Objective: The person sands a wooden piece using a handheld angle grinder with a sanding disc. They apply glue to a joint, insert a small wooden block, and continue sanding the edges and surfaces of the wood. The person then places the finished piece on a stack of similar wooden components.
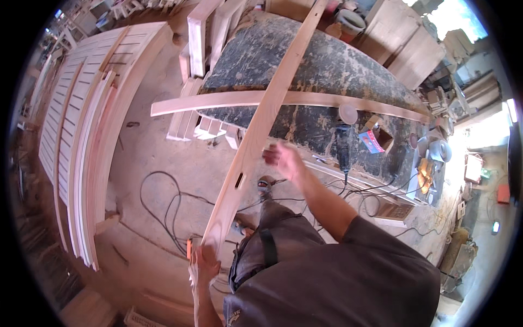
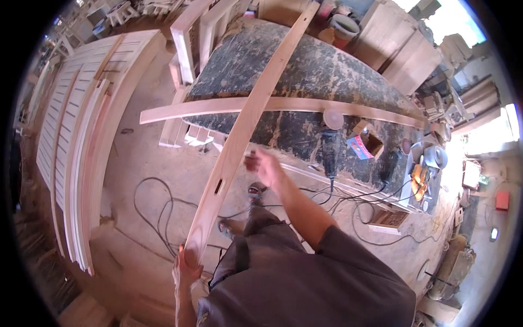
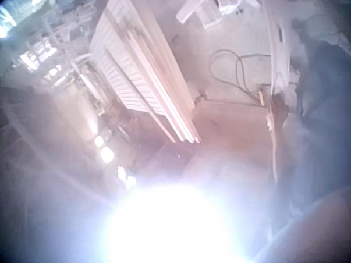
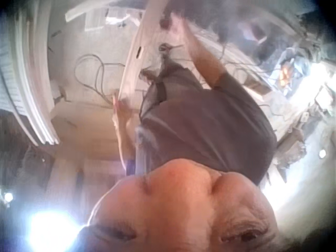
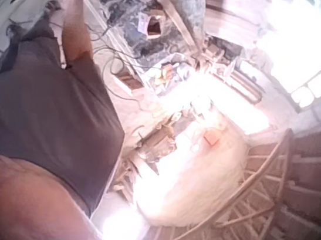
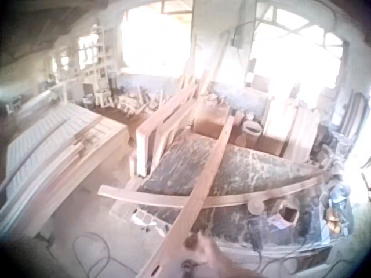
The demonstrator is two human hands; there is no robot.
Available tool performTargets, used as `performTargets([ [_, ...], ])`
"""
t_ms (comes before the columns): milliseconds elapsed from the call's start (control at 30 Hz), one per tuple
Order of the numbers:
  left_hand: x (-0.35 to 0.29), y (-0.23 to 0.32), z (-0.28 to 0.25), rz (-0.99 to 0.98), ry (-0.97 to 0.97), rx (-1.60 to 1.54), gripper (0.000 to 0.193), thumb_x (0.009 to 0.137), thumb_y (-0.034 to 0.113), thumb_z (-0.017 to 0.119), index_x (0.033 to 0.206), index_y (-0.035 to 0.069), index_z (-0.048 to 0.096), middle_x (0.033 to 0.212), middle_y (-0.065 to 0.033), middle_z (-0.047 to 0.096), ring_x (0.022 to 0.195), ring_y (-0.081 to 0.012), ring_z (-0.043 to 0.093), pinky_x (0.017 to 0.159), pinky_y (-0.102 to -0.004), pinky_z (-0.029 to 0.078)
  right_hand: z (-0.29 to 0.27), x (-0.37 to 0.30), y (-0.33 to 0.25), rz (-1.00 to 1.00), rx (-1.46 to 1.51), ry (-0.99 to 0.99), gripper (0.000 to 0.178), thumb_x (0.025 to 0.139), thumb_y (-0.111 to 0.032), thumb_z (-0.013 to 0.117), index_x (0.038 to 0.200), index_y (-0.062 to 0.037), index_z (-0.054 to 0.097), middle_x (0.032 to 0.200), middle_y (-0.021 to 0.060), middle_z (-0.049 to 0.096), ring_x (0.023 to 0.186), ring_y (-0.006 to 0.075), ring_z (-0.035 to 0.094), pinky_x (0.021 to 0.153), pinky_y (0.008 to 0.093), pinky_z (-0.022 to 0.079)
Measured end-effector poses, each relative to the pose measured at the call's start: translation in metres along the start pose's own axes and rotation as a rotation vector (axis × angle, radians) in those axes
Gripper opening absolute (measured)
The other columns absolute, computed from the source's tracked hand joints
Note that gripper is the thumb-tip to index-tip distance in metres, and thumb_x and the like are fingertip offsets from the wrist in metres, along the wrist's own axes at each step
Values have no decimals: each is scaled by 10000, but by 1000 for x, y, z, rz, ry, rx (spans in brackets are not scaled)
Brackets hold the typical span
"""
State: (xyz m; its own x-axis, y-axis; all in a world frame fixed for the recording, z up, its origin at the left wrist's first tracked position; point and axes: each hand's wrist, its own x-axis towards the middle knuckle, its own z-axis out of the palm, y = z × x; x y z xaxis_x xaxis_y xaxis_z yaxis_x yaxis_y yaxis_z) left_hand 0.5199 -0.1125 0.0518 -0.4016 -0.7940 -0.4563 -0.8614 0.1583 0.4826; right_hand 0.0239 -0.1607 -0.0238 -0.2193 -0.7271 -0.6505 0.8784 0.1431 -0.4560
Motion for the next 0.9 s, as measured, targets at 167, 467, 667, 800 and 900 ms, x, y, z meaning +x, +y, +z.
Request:
performTargets([
  [167, -128, -45, -9, -368, 51, 134, 651, 898, 335, 711, 1450, 36, 537, 1200, -245, 683, 1087, -467, 654, 915, -546, 540, 18, 67, -54, -196, 47, -74, 473, 1070, -485, 507, 1243, -64, 634, 1175, 103, 699, 1112, 288, 660, 975, 479, 526],
  [467, -173, -30, -18, -408, 197, 90, 687, 775, 113, 809, 1412, 30, 566, 1362, -196, 629, 1307, -397, 562, 1107, -484, 453, 42, 71, -82, -267, -322, 154, 529, 945, -320, 699, 1391, -63, 577, 1346, 123, 644, 1249, 352, 609, 1075, 556, 473],
  [667, -185, -13, 22, -464, 427, 95, 760, 710, 63, 833, 1421, 50, 563, 1480, -181, 548, 1392, -409, 483, 1168, -514, 407, 45, 57, -36, -136, -345, 243, 537, 915, -352, 705, 1385, -121, 583, 1331, 97, 637, 1244, 347, 599, 1056, 571, 463],
  [800, -167, 21, 57, -726, 701, 70, 922, 702, 130, 886, 1507, 6, 454, 1629, -210, 344, 1525, -407, 279, 1250, -517, 279, 60, 23, 4, -33, -332, 315, 554, 910, -360, 676, 1396, -116, 573, 1371, 110, 611, 1277, 366, 567, 1047, 630, 439],
  [900, -152, 53, 88, -1135, 1162, -418, 1152, 720, 247, 921, 1605, -24, 234, 1659, -257, 198, 1538, -355, 216, 1272, -513, 182, 67, -1, 26, -1, -343, 277, 579, 895, -359, 680, 1405, -112, 562, 1371, 121, 608, 1280, 377, 560, 1046, 632, 440],
])
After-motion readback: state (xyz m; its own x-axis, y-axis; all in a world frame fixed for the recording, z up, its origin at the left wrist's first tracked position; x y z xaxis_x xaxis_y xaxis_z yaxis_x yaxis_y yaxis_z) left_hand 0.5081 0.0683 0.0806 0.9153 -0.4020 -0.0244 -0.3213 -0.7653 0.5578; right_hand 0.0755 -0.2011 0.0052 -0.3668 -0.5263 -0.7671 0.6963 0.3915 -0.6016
